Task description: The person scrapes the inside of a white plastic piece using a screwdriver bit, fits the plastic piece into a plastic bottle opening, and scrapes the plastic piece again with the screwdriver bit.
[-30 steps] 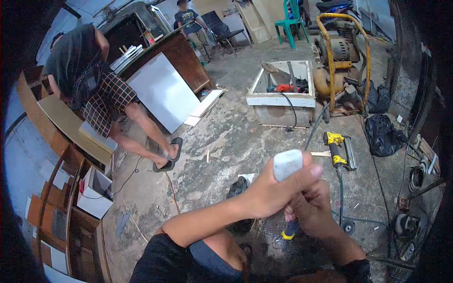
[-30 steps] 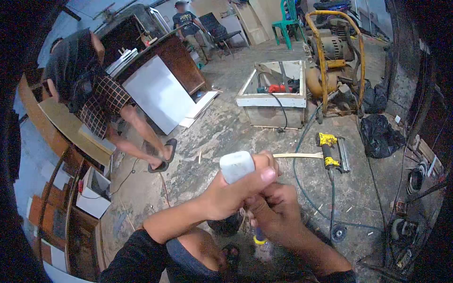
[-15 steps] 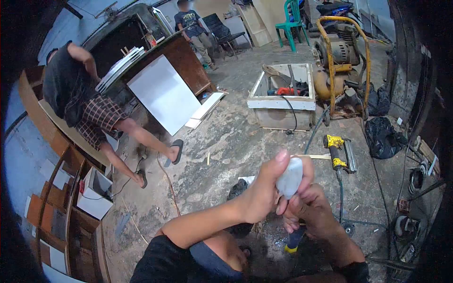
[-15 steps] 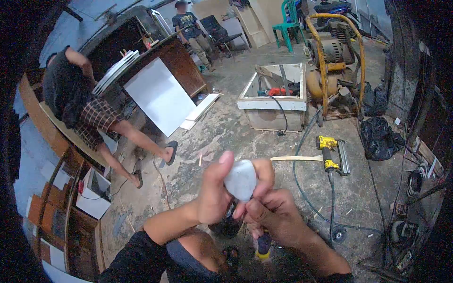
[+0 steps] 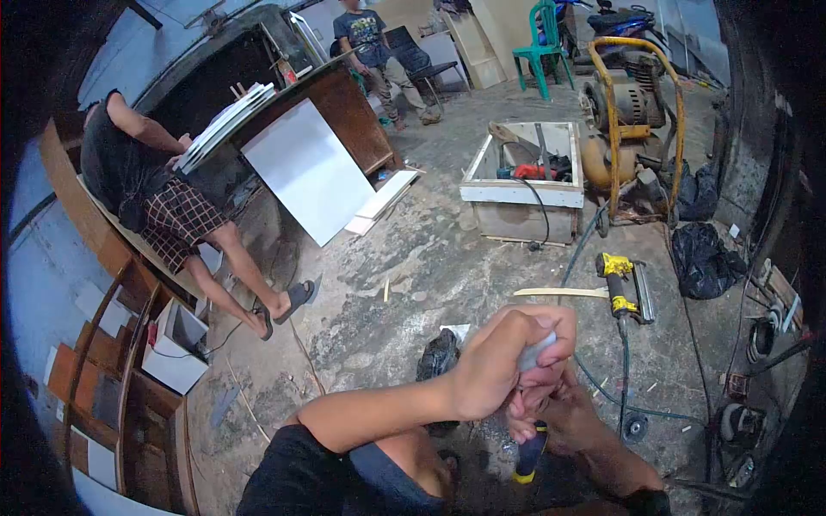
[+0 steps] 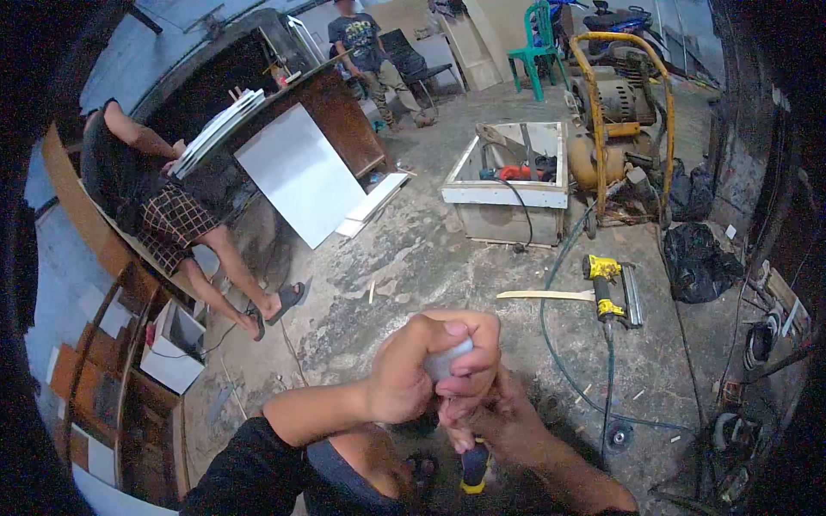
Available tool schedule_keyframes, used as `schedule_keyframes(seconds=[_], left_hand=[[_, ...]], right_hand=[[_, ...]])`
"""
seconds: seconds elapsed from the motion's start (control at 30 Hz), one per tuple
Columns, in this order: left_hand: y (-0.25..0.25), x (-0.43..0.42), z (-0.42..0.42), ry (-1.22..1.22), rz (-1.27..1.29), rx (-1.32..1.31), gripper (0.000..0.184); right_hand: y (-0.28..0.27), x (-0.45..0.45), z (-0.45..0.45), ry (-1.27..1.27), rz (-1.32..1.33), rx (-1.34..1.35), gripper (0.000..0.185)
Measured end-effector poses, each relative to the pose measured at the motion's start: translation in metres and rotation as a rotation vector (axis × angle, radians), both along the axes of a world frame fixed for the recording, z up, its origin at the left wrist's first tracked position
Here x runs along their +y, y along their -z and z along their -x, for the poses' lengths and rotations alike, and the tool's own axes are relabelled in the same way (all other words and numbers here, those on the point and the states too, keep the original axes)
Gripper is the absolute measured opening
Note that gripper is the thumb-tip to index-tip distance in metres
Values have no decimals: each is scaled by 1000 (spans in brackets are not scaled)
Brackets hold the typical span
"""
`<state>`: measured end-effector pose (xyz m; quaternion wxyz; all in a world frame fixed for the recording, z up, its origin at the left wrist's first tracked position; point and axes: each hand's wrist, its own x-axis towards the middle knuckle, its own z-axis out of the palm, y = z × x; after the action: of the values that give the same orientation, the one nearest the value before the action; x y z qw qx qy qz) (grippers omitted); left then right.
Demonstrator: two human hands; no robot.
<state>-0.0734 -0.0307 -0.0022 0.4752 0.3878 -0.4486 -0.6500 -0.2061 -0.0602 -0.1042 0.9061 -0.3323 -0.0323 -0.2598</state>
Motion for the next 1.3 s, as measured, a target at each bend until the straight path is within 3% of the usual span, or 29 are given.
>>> schedule_keyframes(seconds=[0.2, 0.3, 0.5, 0.6, 0.7, 0.8, 0.87, 0.93, 1.07, 1.17, 1.23, 1.3], left_hand=[[-7, 2, -8, 140, 8, -300, 35], [12, -1, -9, 212, 94, -166, 32], [13, 1, -15, 563, -337, 56, 31], [-6, -1, -9, 498, -127, -79, 33], [1, -6, -13, 404, 199, -297, 33], [20, -11, -15, 368, 213, -259, 34], [25, -13, -12, 363, 308, -282, 35], [27, -12, -10, 423, 252, -260, 35], [21, 1, -10, 549, -106, -150, 33], [19, -8, -14, 728, -295, 98, 32], [27, -7, -13, 520, -243, 18, 36], [28, 4, -12, 183, -196, -72, 43]], right_hand=[[15, 8, -6, -285, -147, 6, 15], [23, 14, -8, -410, -83, -9, 16], [22, 25, -16, -677, -218, -55, 28], [-5, 14, -2, -544, -119, 245, 30], [4, 13, 4, -411, -99, 185, 31], [19, 4, -5, -512, -148, -86, 30], [14, 5, -4, -560, -157, -128, 29], [14, 6, -5, -613, -109, -155, 30], [32, 12, -4, -655, -11, -56, 32], [44, 12, -7, -541, 101, 121, 31], [43, 10, -3, -537, 65, 141, 30], [31, -2, 1, -344, 279, 322, 26]])
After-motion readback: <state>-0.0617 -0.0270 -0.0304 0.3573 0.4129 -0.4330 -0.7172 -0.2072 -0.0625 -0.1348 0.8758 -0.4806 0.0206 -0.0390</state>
